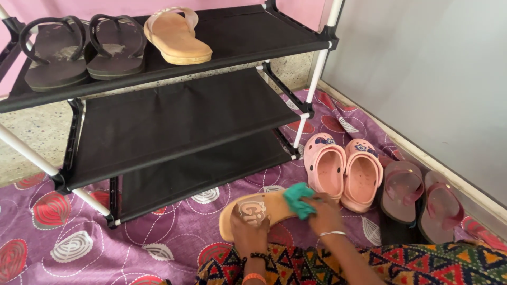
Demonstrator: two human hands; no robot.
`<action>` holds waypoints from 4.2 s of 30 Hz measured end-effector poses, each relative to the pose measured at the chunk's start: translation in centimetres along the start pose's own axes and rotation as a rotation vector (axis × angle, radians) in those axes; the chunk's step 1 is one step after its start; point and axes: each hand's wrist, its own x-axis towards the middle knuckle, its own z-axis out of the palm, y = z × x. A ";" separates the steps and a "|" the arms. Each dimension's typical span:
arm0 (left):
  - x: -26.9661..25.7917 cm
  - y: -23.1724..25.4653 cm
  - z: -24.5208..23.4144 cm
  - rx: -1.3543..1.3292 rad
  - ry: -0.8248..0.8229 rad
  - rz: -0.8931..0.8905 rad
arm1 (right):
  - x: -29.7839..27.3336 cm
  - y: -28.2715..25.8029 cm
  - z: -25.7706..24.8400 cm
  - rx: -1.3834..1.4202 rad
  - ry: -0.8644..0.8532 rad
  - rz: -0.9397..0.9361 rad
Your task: The person wipes a beige sandal with a green cloth, then places it on a shoe rack. They continue to wipe a pair of pink sandals on the floor.
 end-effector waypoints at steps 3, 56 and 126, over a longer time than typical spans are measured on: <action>1.9 -1.7 1.4 -0.582 -0.074 -0.219 | -0.1 1.6 -0.3 0.065 0.041 0.106; 4.7 6.5 -4.5 0.935 -0.555 0.631 | -1.2 0.2 1.7 0.495 0.090 0.255; 6.5 -2.3 1.1 -0.620 -0.559 -0.326 | -1.1 -1.2 0.5 0.273 -0.534 0.333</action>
